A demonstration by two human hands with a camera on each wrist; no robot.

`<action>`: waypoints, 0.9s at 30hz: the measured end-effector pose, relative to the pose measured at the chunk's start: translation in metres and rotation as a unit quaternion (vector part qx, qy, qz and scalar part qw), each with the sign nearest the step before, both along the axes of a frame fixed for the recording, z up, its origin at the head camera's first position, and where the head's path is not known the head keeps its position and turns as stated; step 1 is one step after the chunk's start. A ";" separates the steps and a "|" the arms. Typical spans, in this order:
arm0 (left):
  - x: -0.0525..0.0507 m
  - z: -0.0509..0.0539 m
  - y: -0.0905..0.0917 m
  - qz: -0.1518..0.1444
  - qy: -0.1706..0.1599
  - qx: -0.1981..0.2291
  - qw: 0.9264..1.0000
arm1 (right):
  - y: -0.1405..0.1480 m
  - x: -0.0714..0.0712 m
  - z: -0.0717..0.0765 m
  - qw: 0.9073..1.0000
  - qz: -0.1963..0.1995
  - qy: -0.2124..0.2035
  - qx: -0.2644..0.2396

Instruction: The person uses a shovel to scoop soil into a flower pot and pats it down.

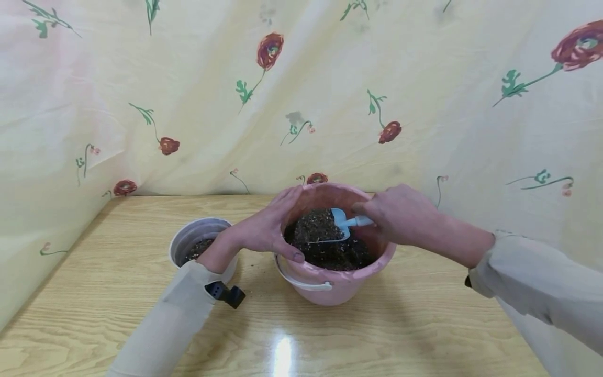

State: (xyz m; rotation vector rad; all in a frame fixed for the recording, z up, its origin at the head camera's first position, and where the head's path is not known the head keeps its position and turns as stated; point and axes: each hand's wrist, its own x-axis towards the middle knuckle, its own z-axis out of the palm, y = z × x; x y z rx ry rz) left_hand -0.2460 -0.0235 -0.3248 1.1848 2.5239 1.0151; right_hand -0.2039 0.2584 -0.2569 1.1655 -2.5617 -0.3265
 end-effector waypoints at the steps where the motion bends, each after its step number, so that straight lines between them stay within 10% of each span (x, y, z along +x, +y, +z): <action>1: 0.000 0.000 0.000 -0.001 0.000 0.004 1.000 | 0.000 0.000 0.000 1.000 0.003 0.004 -0.001; 9: -0.001 -0.005 -0.002 -0.002 0.021 0.030 0.999 | -0.006 -0.005 -0.002 1.000 0.013 0.012 -0.022; 16: -0.004 -0.003 0.002 -0.119 0.122 0.136 0.976 | -0.008 -0.005 -0.003 0.999 -0.015 -0.019 -0.035; 21: 0.005 0.007 0.003 -0.183 0.127 0.201 0.954 | -0.008 -0.004 -0.004 0.998 -0.001 -0.026 -0.053; 27: 0.013 0.013 0.003 -0.180 0.098 0.209 0.956 | -0.007 -0.003 -0.007 0.997 0.015 -0.020 -0.069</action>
